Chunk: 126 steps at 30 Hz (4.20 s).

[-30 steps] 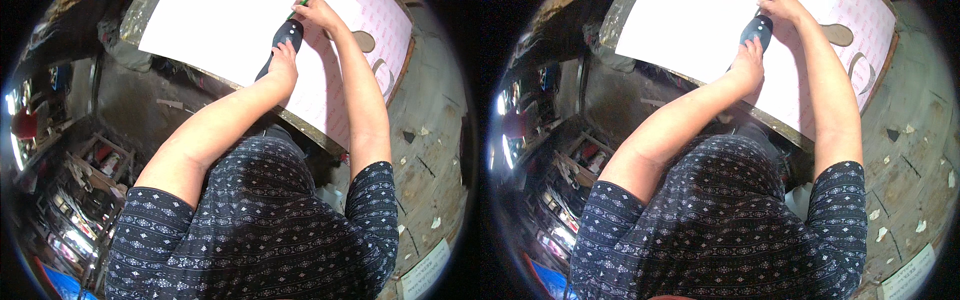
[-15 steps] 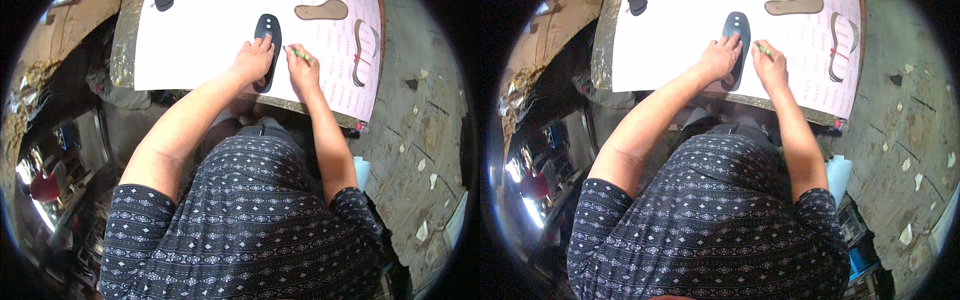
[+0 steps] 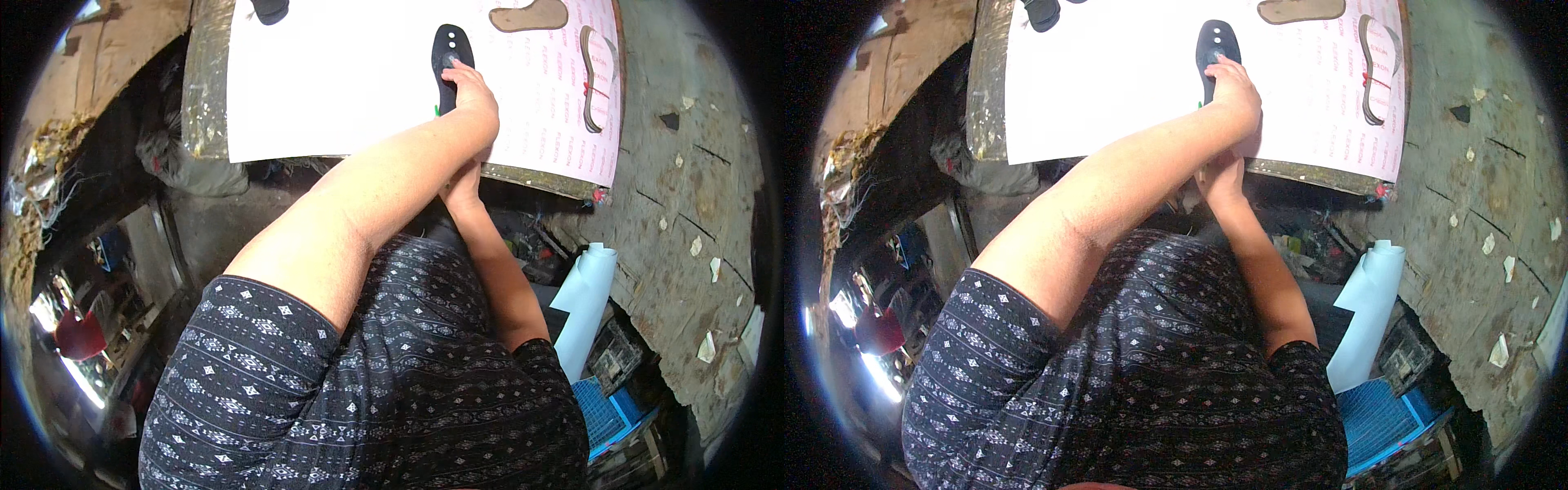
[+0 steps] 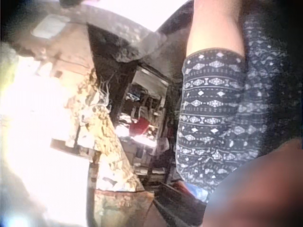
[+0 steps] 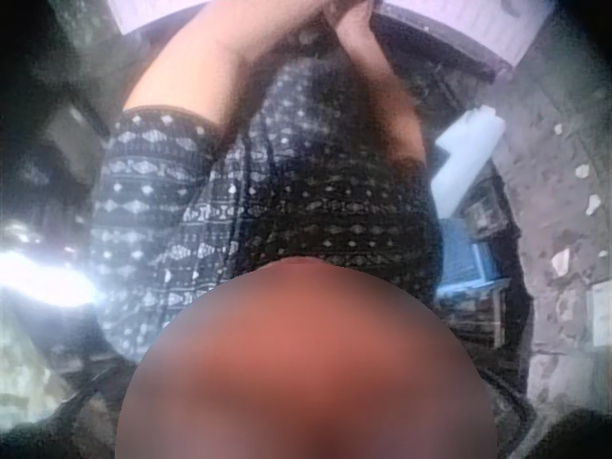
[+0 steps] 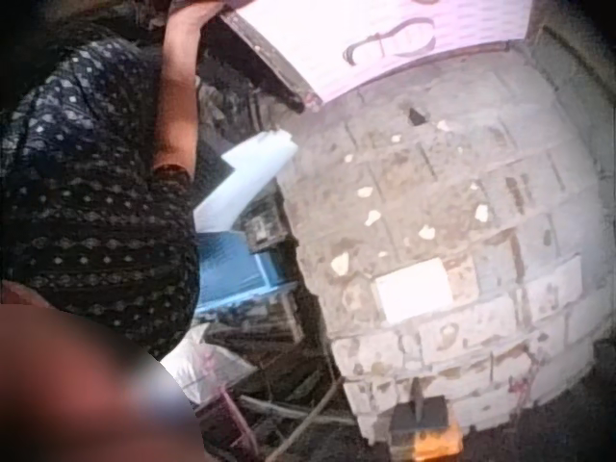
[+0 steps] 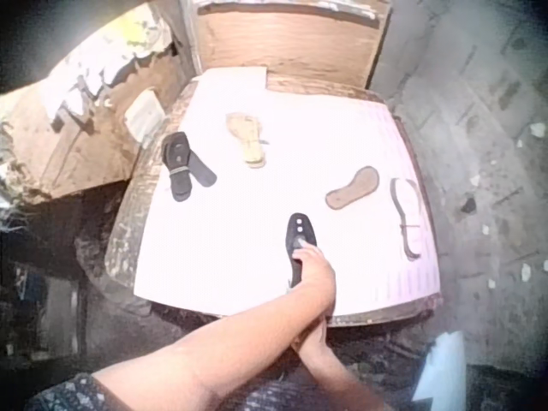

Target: The person marks several shoe parts on a workbench using a green pencil. They handle a black insole, a tan sole, and a strap, drawing lines and dots on each piece while occasionally writing on a small paper note.

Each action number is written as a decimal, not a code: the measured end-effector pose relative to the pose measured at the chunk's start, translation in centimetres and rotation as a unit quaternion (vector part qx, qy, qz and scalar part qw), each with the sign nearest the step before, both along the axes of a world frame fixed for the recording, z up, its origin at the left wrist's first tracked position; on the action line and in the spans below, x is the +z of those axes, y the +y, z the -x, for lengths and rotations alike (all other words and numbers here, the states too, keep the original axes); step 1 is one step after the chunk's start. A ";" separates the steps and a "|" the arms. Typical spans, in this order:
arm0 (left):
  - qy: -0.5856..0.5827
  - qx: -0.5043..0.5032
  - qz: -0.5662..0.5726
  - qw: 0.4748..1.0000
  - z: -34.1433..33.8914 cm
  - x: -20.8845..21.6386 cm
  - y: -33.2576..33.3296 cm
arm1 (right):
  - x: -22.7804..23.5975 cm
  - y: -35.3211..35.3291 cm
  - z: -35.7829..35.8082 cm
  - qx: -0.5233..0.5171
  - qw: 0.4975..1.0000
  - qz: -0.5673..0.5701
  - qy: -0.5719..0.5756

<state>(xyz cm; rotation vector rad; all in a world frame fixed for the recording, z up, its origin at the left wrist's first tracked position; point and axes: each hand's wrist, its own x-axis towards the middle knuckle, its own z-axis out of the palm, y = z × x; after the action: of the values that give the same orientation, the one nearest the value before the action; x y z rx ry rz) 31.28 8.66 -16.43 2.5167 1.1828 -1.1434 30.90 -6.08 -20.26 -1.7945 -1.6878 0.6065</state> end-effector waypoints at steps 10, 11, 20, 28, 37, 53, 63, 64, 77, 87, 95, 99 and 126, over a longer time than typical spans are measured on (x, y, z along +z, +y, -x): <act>-0.084 0.002 -0.030 0.996 1.9 -0.5 -0.3 | 4.0 -2.7 -1.6 0.119 0.984 0.100 -0.083; -0.102 0.005 -0.035 0.994 2.5 -0.4 -0.4 | 4.4 -3.2 -2.1 0.107 0.991 0.084 -0.015; -0.182 -0.005 -0.065 0.981 6.0 -0.7 -0.8 | 4.2 1.5 -7.5 0.084 0.976 0.146 0.135; -0.319 0.174 -0.099 0.926 9.5 -0.8 -2.4 | 2.9 13.5 -11.4 -0.008 0.942 0.219 0.255; -0.286 0.679 -0.059 0.674 18.7 0.7 -8.6 | -1.5 18.8 -7.2 0.000 0.931 0.325 0.166; -0.270 0.704 -0.173 0.634 23.9 0.0 -7.6 | -1.0 18.5 -3.9 0.086 0.971 0.185 0.128; -0.227 0.540 -0.388 0.712 23.7 -3.8 -7.2 | 1.7 19.6 -5.9 0.088 0.929 0.261 0.246; -0.222 0.529 -0.405 0.712 23.7 -4.1 -7.4 | 1.5 19.6 -6.0 0.082 0.934 0.261 0.229; -0.229 0.488 -0.413 0.734 24.7 -5.1 -7.6 | -1.9 19.6 -4.3 0.047 0.937 0.187 0.291; -0.253 0.491 -0.431 0.714 25.5 -5.3 -7.7 | 1.7 14.1 0.9 0.184 0.876 0.370 0.247; -0.256 0.486 -0.440 0.711 25.6 -5.2 -7.9 | 0.2 13.2 1.7 0.240 0.907 0.305 0.165; -0.254 0.479 -0.447 0.712 25.7 -5.3 -8.0 | 0.1 13.1 1.6 0.276 0.877 0.344 0.192; -0.257 0.476 -0.452 0.709 26.5 -4.7 -8.0 | 0.4 19.9 3.0 0.214 0.873 0.326 0.294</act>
<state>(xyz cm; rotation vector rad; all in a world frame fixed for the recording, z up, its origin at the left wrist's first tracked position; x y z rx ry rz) 4.79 0.68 -21.15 1.7292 2.6918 0.5017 27.85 13.82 -19.81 -1.3668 -1.5182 1.8915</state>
